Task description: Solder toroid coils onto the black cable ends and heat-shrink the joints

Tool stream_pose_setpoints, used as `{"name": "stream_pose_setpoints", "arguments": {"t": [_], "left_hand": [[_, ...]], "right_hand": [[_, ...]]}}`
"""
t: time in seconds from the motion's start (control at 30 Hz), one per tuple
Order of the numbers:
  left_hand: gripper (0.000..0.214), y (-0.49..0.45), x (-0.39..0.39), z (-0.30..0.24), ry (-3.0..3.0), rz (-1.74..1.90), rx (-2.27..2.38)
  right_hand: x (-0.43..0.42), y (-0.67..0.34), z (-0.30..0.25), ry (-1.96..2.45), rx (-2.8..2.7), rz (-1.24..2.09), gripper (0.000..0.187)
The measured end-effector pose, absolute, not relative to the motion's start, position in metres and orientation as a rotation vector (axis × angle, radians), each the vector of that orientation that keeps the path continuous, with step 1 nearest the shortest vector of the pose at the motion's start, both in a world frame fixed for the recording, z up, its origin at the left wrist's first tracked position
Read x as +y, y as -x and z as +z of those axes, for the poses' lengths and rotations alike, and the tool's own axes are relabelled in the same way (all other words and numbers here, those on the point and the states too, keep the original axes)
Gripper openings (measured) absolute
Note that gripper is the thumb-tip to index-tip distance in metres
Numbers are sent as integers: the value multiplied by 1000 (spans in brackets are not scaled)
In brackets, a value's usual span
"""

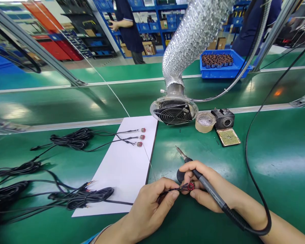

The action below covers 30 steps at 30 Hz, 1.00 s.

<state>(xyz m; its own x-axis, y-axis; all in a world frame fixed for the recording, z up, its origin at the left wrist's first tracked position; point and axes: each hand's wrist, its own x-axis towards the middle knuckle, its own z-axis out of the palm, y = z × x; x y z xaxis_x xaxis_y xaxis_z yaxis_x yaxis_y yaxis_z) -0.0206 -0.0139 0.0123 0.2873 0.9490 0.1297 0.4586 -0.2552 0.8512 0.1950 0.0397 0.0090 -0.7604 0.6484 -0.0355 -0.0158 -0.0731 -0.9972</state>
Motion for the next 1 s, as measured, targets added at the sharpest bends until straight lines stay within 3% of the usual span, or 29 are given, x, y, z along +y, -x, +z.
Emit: {"name": "stream_pose_setpoints", "arguments": {"t": [0.33, 0.53, 1.0], "left_hand": [[13, 19, -13, 11, -1857, 947, 1244], [14, 20, -12, 6, -1878, 929, 1223], [18, 16, -11, 8, -1814, 862, 1258]], "right_hand": [[35, -191, 3, 647, -1554, 1937, 45], [33, -189, -2, 741, -1705, 1613, 38], [32, -199, 2, 676, -2179, 865, 48]]}}
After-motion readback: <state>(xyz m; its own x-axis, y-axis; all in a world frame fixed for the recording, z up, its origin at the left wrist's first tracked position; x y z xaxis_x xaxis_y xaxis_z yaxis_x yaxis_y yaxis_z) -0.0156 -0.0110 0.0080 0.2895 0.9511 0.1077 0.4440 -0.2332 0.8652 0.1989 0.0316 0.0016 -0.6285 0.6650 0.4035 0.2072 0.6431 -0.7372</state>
